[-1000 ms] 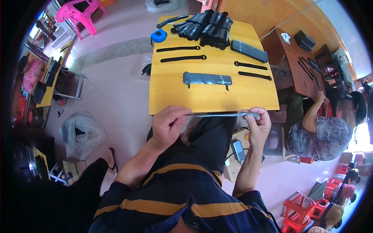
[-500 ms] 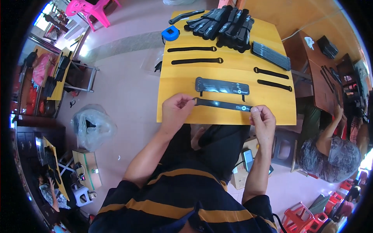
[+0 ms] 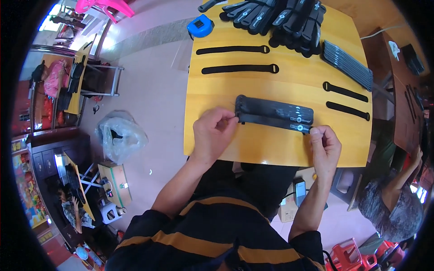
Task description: Attaching and adjusting straps on protective gear components.
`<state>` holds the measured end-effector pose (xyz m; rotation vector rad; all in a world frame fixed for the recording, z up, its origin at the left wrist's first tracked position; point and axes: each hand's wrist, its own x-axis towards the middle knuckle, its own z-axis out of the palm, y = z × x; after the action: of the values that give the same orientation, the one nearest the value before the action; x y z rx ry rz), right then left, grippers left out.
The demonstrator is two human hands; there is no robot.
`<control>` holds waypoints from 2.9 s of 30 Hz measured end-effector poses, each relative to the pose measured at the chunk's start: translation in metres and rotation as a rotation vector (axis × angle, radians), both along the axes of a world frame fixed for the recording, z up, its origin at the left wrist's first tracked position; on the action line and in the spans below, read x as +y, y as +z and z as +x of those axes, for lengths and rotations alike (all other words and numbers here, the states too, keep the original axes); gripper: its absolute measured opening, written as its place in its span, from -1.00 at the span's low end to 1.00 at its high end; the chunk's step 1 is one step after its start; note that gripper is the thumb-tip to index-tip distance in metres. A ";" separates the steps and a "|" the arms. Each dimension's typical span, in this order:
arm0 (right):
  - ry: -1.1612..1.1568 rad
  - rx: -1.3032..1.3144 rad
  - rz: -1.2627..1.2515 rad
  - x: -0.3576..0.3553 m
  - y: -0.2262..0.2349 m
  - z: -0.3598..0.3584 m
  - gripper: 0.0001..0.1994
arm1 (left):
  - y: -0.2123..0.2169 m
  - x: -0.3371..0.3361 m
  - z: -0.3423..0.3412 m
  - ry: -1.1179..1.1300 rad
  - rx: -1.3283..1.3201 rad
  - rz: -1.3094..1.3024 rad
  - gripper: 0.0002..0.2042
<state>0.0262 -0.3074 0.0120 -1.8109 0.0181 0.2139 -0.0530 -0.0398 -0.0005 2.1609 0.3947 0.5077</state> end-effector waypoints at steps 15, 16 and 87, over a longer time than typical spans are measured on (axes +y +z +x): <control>-0.001 0.016 -0.047 0.000 -0.015 0.014 -0.80 | -0.004 0.002 0.006 -0.064 0.033 0.144 -0.87; -0.002 0.010 -0.044 0.000 -0.016 0.013 -0.80 | -0.004 0.002 0.006 -0.063 0.033 0.141 -0.87; -0.024 -0.032 -0.236 0.013 -0.015 0.019 -0.80 | 0.001 0.002 0.018 -0.067 0.093 0.050 -0.87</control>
<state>0.0449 -0.2947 -0.0031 -2.0481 0.0445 0.1711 -0.0354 -0.0377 0.0000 2.2436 0.3623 0.3840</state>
